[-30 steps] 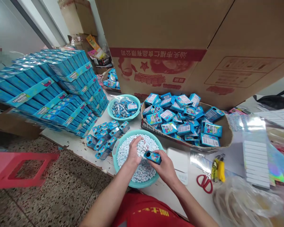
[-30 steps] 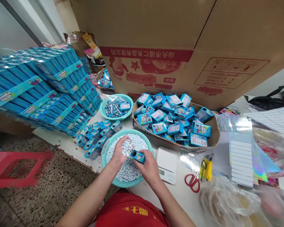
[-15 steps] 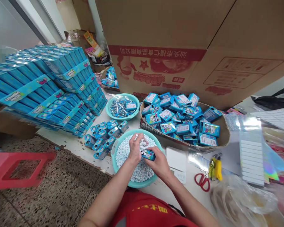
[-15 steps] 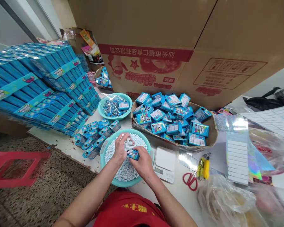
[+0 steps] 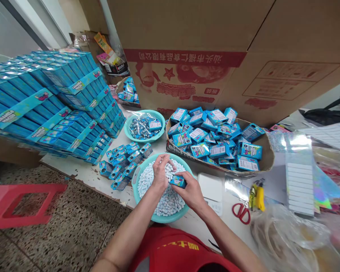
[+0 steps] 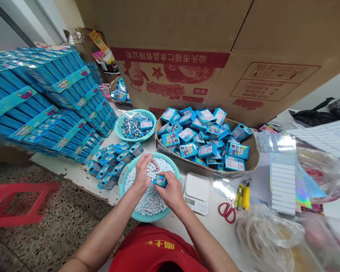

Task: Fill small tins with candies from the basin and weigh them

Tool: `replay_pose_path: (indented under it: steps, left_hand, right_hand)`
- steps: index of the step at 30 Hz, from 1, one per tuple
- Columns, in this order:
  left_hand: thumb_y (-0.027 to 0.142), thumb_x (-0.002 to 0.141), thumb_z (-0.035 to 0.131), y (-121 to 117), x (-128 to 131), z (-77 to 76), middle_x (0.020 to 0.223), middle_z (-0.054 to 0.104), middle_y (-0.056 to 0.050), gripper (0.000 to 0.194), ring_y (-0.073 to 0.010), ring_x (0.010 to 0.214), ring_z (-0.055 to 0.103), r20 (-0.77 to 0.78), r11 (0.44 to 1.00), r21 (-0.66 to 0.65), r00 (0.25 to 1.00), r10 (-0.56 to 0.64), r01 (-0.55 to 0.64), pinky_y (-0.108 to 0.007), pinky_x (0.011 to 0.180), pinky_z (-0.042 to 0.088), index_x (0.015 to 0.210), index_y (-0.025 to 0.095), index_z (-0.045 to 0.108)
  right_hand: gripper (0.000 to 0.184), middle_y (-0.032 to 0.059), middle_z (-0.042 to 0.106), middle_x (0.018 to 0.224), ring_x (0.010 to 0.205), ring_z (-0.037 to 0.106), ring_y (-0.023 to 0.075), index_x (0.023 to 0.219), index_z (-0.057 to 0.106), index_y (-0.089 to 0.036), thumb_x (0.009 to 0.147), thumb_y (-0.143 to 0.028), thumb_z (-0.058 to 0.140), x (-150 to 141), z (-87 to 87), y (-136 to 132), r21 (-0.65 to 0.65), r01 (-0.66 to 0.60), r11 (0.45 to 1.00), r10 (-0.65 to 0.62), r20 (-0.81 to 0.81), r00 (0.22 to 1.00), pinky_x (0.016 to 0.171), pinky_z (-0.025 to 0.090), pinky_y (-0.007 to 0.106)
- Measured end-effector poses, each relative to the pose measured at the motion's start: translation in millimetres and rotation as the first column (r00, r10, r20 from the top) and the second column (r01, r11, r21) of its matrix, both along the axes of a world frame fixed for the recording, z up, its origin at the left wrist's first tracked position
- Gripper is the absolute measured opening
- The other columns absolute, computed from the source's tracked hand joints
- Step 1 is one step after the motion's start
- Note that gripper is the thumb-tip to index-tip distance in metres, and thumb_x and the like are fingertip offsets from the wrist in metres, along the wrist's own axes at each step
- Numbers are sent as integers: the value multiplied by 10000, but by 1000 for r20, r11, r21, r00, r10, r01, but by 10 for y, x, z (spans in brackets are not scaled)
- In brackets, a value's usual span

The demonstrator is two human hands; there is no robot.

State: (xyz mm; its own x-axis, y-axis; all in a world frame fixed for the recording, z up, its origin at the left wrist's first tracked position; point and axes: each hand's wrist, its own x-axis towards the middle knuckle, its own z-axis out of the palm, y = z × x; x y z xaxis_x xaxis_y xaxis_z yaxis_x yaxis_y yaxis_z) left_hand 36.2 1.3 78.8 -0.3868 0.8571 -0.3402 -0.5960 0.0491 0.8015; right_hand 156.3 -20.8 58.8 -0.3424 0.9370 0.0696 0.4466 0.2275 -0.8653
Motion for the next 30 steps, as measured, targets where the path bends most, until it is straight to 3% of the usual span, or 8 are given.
replay_pose_path:
  steps: [11,21,30]
  left_hand:
    - [463,709,625,17,5,9,498,504,26,348,-107,466,530,-84,1000,3,996,-8,9,-228,501,426,593,160,501]
    - [465,719,622,23,9,45,578,546,11,325,-110,524,553,-128,1000,3,992,13,-13,-215,508,421,646,161,537]
    - [462,742,603,2,22,8,549,533,16,319,-91,440,500,-157,1000,23,988,12,-8,-222,465,389,649,160,560]
  right_hand:
    - [274,36,627,937,907,591,232,942,609,-227,671,-217,649,-11,17,-4,-33,42,999,-43,-54,998,788,454,346]
    - [275,36,628,935,907,589,229,945,613,-230,674,-211,648,-35,70,-17,-44,63,997,-67,-103,992,799,452,347]
    - [286,43,628,941,920,588,240,957,614,-227,677,-219,666,-19,23,15,-80,67,995,-75,-101,992,813,445,360]
